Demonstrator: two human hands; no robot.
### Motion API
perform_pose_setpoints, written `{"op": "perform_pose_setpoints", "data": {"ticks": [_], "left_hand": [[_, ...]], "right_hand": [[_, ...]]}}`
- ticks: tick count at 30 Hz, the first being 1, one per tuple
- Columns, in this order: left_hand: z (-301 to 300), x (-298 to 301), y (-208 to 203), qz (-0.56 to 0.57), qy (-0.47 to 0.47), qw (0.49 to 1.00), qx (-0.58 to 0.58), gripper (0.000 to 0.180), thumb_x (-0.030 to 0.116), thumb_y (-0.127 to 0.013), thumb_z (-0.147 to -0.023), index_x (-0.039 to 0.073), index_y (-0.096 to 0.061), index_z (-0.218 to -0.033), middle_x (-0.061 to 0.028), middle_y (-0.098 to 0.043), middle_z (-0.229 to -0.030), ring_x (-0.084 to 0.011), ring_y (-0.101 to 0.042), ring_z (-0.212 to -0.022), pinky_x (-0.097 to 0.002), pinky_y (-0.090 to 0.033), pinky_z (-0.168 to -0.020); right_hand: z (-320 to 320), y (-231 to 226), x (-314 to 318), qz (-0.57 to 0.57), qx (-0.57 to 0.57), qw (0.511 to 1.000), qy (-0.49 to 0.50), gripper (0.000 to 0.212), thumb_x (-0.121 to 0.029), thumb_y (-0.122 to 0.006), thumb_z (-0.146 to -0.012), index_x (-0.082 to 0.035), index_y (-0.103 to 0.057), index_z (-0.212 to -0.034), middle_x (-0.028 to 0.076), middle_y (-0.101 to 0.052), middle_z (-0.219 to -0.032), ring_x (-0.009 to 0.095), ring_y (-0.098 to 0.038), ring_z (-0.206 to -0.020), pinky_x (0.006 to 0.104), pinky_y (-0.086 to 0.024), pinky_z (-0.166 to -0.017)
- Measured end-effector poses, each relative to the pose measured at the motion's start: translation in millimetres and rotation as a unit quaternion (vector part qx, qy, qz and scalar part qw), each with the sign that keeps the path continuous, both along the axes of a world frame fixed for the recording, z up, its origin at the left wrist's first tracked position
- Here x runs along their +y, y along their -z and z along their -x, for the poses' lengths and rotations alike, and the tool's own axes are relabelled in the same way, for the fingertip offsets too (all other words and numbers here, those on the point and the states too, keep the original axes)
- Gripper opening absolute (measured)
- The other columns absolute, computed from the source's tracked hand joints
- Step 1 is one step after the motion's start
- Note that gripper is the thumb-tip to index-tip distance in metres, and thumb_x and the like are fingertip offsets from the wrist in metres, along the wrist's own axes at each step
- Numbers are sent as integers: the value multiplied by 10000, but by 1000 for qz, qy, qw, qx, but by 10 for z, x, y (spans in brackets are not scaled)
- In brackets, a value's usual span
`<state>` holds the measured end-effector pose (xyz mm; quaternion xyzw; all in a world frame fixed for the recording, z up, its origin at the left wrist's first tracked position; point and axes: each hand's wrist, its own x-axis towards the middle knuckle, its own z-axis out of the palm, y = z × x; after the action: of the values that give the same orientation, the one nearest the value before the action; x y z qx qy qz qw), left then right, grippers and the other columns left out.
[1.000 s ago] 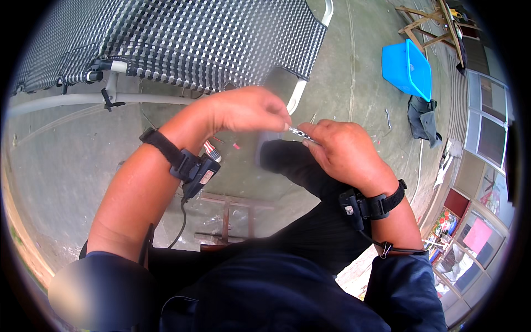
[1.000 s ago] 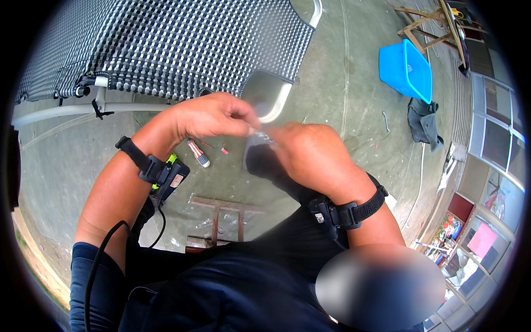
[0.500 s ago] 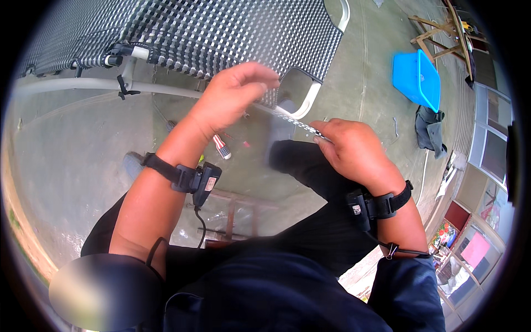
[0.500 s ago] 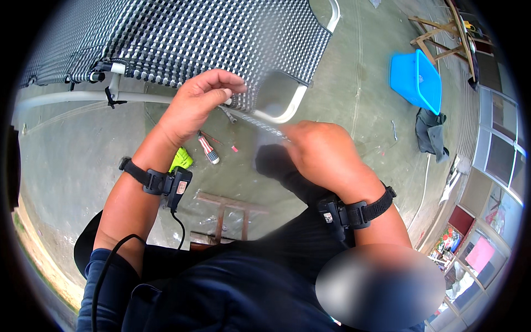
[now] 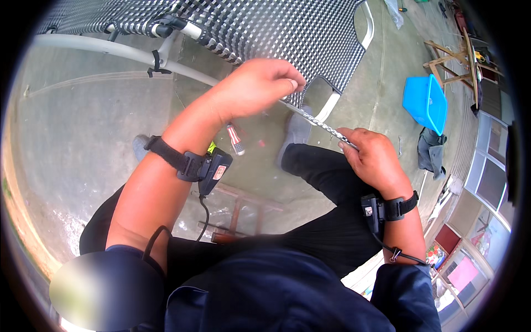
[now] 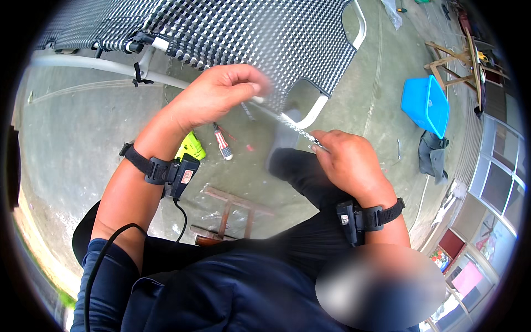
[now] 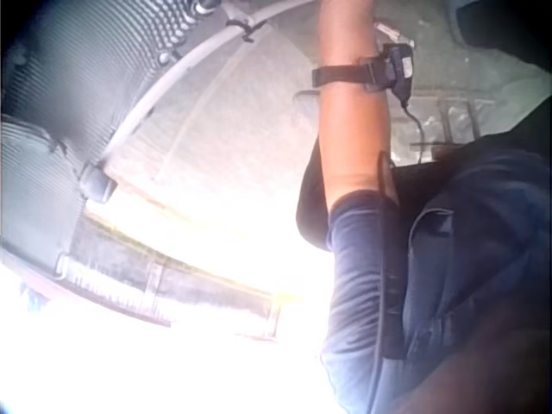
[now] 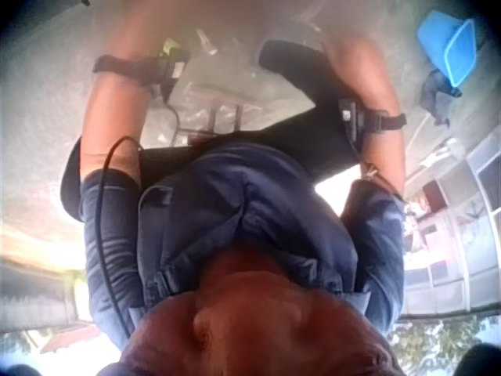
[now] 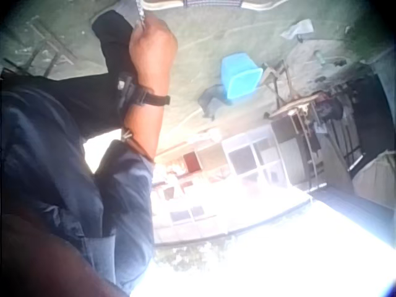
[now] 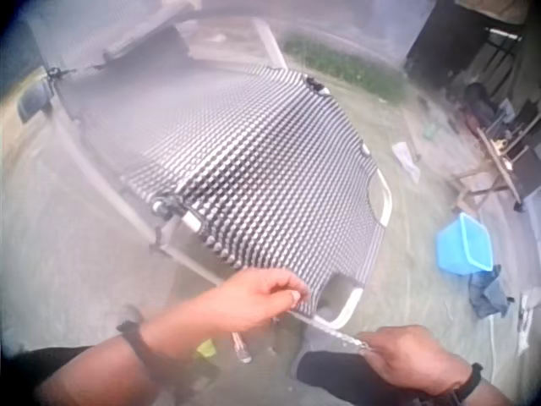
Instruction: The person uses a screwdriver and a power drill to secure a fabric seat to a metal frame, then stands up to lift and carry the chair across the yard.
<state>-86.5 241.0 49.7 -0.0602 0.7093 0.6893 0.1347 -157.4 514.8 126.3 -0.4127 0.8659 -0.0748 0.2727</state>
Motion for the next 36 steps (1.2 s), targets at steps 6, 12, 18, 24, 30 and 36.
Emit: {"op": "perform_pose_setpoints", "data": {"ticks": [6, 12, 18, 24, 30, 36], "left_hand": [[161, 456, 205, 125, 170, 975, 70, 358, 205, -573, -917, 4, -650, -1204, -170, -680, -1172, -286, -656, -1051, -367, -506, -940], [271, 600, 301, 44, 214, 976, -10, 378, 228, -574, -911, 12, -660, -1208, -143, -708, -1105, -220, -649, -1042, -342, -494, -941], [338, 568, 235, 26, 245, 969, -14, 359, 258, -601, -904, 27, -690, -1164, -116, -717, -1050, -184, -640, -968, -323, -498, -894], [387, 606, 161, 29, 269, 962, -31, 353, 274, -626, -891, 24, -705, -1127, -105, -719, -1005, -168, -637, -925, -313, -500, -855], [410, 600, 143, 30, 280, 959, -33, 350, 286, -639, -889, 20, -707, -1107, -100, -715, -979, -163, -634, -911, -315, -502, -842], [427, 588, 197, 17, 284, 958, -37, 349, 290, -646, -891, 16, -708, -1098, -91, -711, -969, -156, -629, -904, -311, -502, -835]], "right_hand": [[4, -3, 6, 1, -8, 1000, 12, 270, -159, -616, -887, -111, -683, -1145, 154, -668, -883, 380, -649, -822, 465, -520, -727], [23, 46, 49, 29, -16, 999, 7, 292, -158, -626, -874, -111, -684, -1157, 164, -675, -896, 389, -652, -810, 471, -523, -722], [41, 67, 66, 22, -6, 1000, -12, 355, -157, -634, -866, -119, -663, -1217, 163, -678, -891, 378, -657, -806, 468, -527, -713], [39, 74, 82, 35, 3, 999, -19, 391, -168, -652, -858, -127, -650, -1247, 147, -678, -872, 362, -660, -793, 458, -531, -696], [41, 106, 101, 48, 8, 999, -20, 385, -171, -652, -860, -129, -653, -1243, 142, -677, -863, 359, -659, -787, 459, -532, -687], [48, 115, 99, 41, 5, 999, -20, 391, -172, -649, -863, -135, -650, -1252, 146, -676, -856, 356, -661, -786, 459, -532, -685]]}}
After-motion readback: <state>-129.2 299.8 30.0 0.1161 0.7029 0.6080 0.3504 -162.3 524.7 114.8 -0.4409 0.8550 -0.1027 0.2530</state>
